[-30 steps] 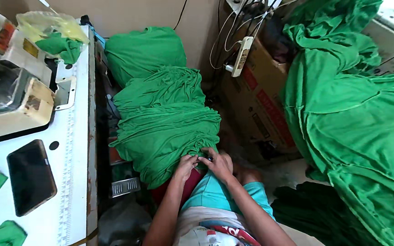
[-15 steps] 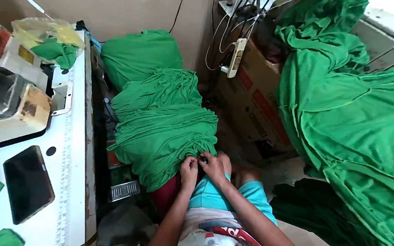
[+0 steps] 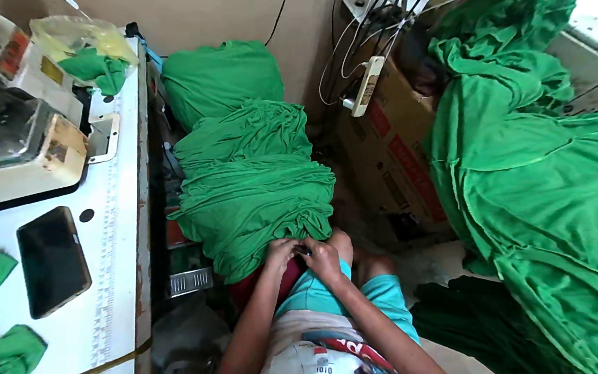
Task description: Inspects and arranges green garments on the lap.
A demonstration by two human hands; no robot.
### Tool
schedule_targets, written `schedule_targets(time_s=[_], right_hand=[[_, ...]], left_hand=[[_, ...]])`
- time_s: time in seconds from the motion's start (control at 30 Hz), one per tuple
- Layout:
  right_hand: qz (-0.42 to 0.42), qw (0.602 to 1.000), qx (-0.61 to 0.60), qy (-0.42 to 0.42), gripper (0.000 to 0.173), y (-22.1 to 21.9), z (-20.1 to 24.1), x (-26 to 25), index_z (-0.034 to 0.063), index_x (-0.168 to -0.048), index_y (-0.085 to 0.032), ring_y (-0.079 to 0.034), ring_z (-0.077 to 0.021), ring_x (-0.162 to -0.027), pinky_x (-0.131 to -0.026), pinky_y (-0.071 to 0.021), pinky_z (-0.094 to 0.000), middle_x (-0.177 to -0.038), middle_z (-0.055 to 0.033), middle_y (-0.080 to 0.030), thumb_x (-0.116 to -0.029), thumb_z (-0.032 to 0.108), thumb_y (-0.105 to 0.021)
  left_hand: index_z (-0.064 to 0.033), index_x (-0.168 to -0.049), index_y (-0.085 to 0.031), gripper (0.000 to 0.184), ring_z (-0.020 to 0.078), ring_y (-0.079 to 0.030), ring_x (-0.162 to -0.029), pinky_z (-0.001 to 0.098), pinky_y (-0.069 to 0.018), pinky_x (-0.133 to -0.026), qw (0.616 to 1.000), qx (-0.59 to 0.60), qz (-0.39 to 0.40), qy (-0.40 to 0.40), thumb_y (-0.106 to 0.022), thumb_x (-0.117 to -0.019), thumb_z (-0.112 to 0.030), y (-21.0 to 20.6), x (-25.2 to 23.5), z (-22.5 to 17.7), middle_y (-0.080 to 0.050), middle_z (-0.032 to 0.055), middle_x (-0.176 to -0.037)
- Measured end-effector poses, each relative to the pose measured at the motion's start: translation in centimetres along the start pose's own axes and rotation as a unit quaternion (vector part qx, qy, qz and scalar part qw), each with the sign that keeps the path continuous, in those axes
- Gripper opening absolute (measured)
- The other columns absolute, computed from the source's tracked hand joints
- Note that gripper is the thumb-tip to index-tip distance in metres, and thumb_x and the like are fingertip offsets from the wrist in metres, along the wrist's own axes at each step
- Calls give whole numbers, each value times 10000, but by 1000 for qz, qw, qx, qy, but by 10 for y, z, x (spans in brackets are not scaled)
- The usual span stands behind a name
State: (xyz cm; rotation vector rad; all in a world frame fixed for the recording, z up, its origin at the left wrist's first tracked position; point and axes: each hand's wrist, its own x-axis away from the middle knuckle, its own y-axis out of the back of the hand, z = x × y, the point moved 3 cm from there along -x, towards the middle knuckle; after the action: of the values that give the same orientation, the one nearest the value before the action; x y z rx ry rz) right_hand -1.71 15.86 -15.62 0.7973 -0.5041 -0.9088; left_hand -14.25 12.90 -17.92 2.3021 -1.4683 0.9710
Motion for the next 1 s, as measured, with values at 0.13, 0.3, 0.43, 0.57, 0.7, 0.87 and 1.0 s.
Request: schedule_targets(time_s=[0.13,0.3,0.43,0.57,0.7,0.87,1.0], right_hand=[[-10,999,-40,6,312,4,-4,4,-2,-1139,-699,-735,-366,-910,-825,-573,-590,-980,-180,-746,-958,252,-688],[-11,997,-6,-73,484,13,-11,-1,-12,-1349,-549,-714,-407,-952,-834,-560,-585,-1068,-223,-711,-1047,366,-547],[-22,999,11,-22,352,10,-14,-3,-38,-1237,-636,-701,-402,-1026,-902,-552,-566,-1112,-236,-703,-1029,243,-596],[-56,997,23,43,270,6,-16,0,-30,-1123,-705,-722,-396,-992,-883,-571,-561,-1043,-215,-732,-1003,200,-631],[-55,996,22,63,245,4,-15,-2,-23,-1105,-708,-724,-380,-1000,-898,-571,-547,-1040,-201,-737,-999,183,-627],[-51,997,21,58,243,3,-13,-5,-18,-1107,-702,-727,-374,-980,-881,-575,-538,-1026,-197,-735,-1011,184,-609],[-48,999,-6,26,243,3,-16,-6,-13,-1102,-703,-726,-372,-965,-878,-570,-550,-1007,-191,-736,-1029,183,-579]], left_hand=[[108,-1072,-642,150,157,-667,-828,336,-570,-817,998,13,30,-52,-590,-984,-2,9,-4,-3,-698,133,-949],[79,-1049,-612,121,169,-670,-884,338,-563,-866,996,55,49,-45,-527,-997,11,14,-3,-4,-677,115,-956],[55,-992,-611,108,170,-668,-883,340,-559,-877,995,56,57,-58,-510,-995,17,13,-3,-2,-669,97,-927],[59,-967,-613,104,161,-658,-880,336,-552,-885,994,28,67,-80,-518,-989,24,13,-3,-3,-662,98,-925],[57,-956,-620,95,139,-655,-872,326,-551,-882,991,3,85,-104,-541,-982,13,13,-5,-1,-668,87,-914],[43,-909,-625,89,132,-649,-853,328,-547,-880,989,-5,91,-120,-561,-965,16,13,-6,1,-668,69,-874],[41,-892,-619,92,145,-666,-882,348,-554,-905,987,-1,99,-129,-555,-957,32,14,-6,1,-670,69,-875]])
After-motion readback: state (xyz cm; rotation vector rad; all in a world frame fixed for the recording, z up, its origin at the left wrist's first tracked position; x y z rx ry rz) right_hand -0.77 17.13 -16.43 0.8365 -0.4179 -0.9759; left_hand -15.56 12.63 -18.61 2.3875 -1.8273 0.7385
